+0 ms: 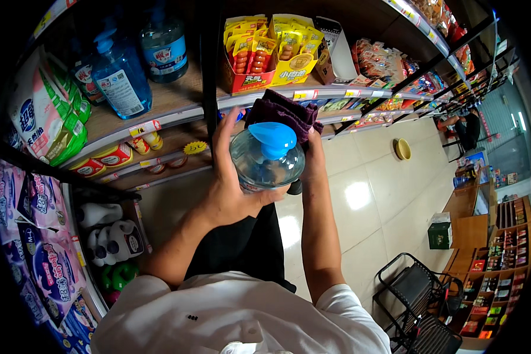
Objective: The person wipes a blue pump bottle with a cloth and reorganizes snack packages and detergent bottles on the shelves.
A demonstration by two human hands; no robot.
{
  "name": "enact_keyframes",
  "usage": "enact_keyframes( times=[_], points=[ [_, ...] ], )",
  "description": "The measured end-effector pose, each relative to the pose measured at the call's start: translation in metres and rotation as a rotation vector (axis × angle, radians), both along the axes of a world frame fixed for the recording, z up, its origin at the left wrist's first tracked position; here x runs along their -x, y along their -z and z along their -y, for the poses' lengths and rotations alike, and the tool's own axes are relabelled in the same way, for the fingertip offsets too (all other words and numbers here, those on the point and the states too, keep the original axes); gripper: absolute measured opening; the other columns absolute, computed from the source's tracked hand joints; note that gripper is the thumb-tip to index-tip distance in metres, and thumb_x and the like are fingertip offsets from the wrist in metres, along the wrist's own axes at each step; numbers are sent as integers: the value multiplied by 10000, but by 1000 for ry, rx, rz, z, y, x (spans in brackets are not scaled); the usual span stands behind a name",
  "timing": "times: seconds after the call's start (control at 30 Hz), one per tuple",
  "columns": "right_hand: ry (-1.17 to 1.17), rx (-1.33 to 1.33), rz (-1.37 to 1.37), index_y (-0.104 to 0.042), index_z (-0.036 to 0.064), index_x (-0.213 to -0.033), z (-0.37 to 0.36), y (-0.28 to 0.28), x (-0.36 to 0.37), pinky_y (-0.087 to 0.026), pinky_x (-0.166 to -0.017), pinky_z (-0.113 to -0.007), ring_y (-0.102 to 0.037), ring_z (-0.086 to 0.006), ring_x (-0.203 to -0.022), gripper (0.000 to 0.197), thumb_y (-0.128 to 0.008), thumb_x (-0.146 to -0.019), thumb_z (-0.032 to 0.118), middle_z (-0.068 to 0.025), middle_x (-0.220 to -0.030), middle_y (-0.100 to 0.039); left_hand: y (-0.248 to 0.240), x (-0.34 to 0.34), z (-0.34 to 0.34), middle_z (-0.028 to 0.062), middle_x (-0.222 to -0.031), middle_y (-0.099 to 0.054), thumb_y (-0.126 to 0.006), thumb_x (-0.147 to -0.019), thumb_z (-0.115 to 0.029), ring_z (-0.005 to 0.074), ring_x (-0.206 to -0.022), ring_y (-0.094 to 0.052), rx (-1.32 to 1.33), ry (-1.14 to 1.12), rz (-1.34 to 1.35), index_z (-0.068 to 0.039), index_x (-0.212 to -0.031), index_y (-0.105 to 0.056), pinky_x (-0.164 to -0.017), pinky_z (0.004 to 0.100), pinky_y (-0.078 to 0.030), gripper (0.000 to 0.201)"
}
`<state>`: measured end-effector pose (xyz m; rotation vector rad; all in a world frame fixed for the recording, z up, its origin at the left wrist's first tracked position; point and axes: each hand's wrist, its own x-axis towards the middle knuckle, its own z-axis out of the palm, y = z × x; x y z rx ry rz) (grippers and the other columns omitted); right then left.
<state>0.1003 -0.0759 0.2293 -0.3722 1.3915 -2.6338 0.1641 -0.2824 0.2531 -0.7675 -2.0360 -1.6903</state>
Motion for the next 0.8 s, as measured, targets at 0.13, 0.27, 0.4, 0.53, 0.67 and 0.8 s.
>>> enact_keyframes(
  times=[0.13,0.27,0.4,0.53,0.67,0.8],
  points=[
    [8,-4,59,-497,21,-1469,3,-2,-5,-457,-1124,-426,-591,-288,-1298,579,-487,-1049,420,-164,-1435,-596,-53,26,6,220,-1416,-572,-852,-835,-369,313,-1394,-492,-102,166,-10,-8,-1487,-407,-1226,492,-287,868],
    [20,-35,72,-522,32,-1431,5,4,-6,-471,-1092,-414,-607,-260,-1250,538,-457,-1070,425,-145,-1373,-619,-61,41,8,110,-1047,-770,-775,-889,-172,236,-1119,-704,67,224,-18,-34,-1182,-673,-1197,510,-363,339],
    [-56,-63,180,-528,0,-1429,2,15,-2,-472,-1082,-376,-617,-235,-1237,550,-483,-1071,415,-145,-1376,-626,-52,42,6,121,-1081,-760,-803,-852,-161,272,-1126,-705,82,171,-39,-45,-1168,-685,-1179,488,-387,357],
    [30,-161,301,-602,29,-1323,5,21,-5,-543,-932,-335,-674,-196,-1075,514,-507,-1054,458,-101,-1202,-689,-49,44,-1,131,-1087,-756,-809,-842,-154,302,-1081,-725,8,161,-62,-48,-1145,-704,-1177,474,-394,338],
    [0,-243,281,-548,-13,-1416,-4,50,6,-483,-1023,-330,-615,-193,-1176,574,-502,-1068,442,-110,-1325,-637,-52,45,-8,130,-1064,-757,-779,-873,-126,262,-1054,-725,-9,144,-49,-32,-1170,-689,-1164,448,-402,324],
    [141,-143,322,-542,14,-1429,3,55,-7,-488,-1029,-333,-614,-193,-1196,526,-506,-1075,401,-97,-1344,-628,-57,42,-17,117,-1060,-753,-742,-919,-78,186,-1057,-705,-25,114,46,-4,-1221,-652,-1062,375,-472,324]
  ],
)
